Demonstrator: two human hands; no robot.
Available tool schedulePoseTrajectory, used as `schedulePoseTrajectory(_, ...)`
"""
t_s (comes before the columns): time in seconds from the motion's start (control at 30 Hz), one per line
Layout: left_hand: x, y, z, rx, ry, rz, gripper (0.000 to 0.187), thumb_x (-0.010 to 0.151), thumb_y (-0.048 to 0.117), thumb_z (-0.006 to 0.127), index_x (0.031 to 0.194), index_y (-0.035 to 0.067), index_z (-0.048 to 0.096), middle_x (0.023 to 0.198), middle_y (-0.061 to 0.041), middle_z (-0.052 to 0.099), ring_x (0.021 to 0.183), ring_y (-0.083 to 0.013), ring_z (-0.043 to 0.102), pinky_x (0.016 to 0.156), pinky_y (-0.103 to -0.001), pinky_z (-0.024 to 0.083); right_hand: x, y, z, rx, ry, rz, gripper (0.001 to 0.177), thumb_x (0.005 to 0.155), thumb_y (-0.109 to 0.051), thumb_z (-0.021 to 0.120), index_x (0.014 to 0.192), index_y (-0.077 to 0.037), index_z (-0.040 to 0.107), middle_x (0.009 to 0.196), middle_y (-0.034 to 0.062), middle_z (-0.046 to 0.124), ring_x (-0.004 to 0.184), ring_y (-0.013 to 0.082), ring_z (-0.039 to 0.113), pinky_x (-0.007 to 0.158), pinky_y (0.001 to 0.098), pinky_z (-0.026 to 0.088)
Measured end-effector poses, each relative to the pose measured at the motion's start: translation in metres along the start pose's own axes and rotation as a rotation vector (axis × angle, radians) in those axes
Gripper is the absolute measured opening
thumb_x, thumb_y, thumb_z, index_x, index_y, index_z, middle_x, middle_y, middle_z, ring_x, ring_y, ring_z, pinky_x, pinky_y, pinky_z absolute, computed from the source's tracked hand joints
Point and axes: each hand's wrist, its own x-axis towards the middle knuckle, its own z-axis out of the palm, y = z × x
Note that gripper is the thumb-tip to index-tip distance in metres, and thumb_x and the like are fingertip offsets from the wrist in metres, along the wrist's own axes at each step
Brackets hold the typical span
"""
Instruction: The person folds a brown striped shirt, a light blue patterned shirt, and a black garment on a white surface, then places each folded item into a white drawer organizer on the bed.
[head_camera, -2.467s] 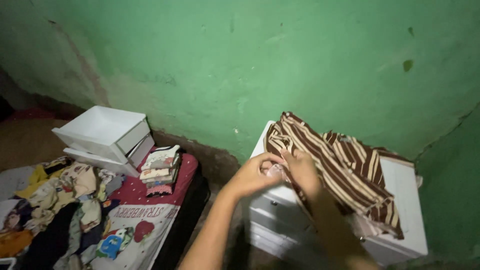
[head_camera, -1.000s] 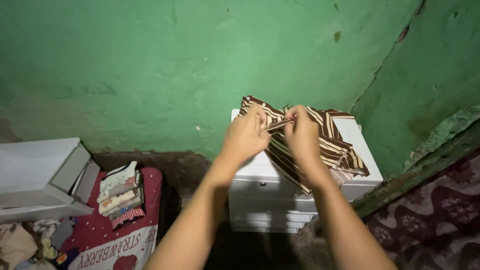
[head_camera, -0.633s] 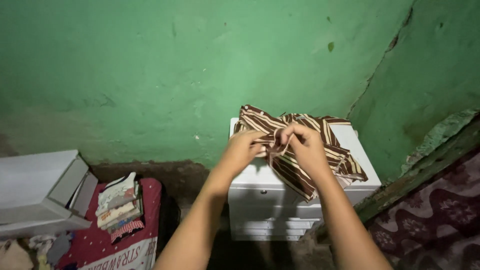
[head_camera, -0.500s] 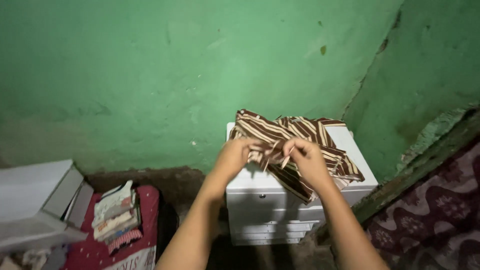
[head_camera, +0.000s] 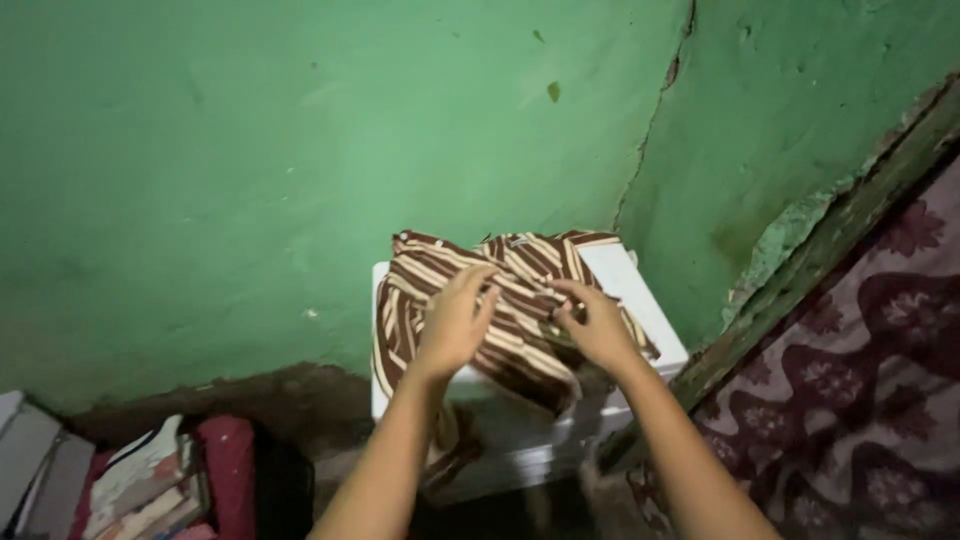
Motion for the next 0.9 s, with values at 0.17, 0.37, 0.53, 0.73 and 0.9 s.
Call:
schedulePoseTrajectory(0.17,0.055,0.013,0.073,0.064,-0.158,-0.070,0.041,0.098,0.034,0.057,0.132,0.011,0.061,0.139,-0.012,0.061,0.126,-0.0322,0.059,0.101,-0.055,0.042,0.037,0.071,-0.012,-0.126,-0.122,0.105,0.047,0.083,-0.014,0.073,0.130,-0.012,0.064,0.117,0.0172,0.066,0.106,0.0311,0.066,0.094,0.0412,0.053)
schedulePoseTrajectory(0.37,0.122,-0.017,0.187,0.135,-0.193,0.028,0.045,0.093,0.035,0.062,0.129,0.009,0.060,0.133,-0.012,0.063,0.126,-0.0301,0.059,0.097,-0.056,0.046,0.072,0.173,-0.022,-0.274,-0.056,-0.140,0.036,0.087,-0.013,0.069,0.122,-0.007,0.066,0.115,0.0184,0.069,0.107,0.0373,0.065,0.095,0.0442,0.054)
schedulePoseTrajectory(0.53,0.167,-0.024,0.261,0.362,-0.219,0.089,0.048,0.084,0.034,0.066,0.125,0.010,0.061,0.132,-0.008,0.063,0.129,-0.0246,0.057,0.101,-0.059,0.044,0.104,0.180,-0.049,-0.344,-0.056,-0.096,0.034,0.089,-0.016,0.065,0.121,-0.002,0.063,0.115,0.0214,0.067,0.105,0.0419,0.064,0.088,0.0488,0.053)
schedulePoseTrajectory(0.73,0.196,-0.054,0.349,0.556,-0.158,0.199,0.039,0.090,0.022,0.058,0.127,0.009,0.059,0.138,-0.012,0.059,0.132,-0.0300,0.049,0.094,-0.069,0.037,0.136,0.244,-0.050,-0.458,-0.202,-0.150,0.033,0.093,-0.013,0.056,0.123,-0.002,0.063,0.127,0.0180,0.067,0.118,0.0382,0.062,0.101,0.0466,0.050)
schedulePoseTrajectory(0.9,0.216,-0.055,0.371,0.659,-0.064,0.101,0.048,0.091,0.026,0.062,0.137,0.013,0.058,0.125,-0.008,0.062,0.122,-0.0270,0.054,0.103,-0.064,0.039,0.150,0.243,-0.053,-0.152,-0.101,0.414,0.039,0.101,-0.025,0.057,0.132,-0.002,0.057,0.133,0.0185,0.060,0.118,0.0348,0.059,0.098,0.0452,0.046)
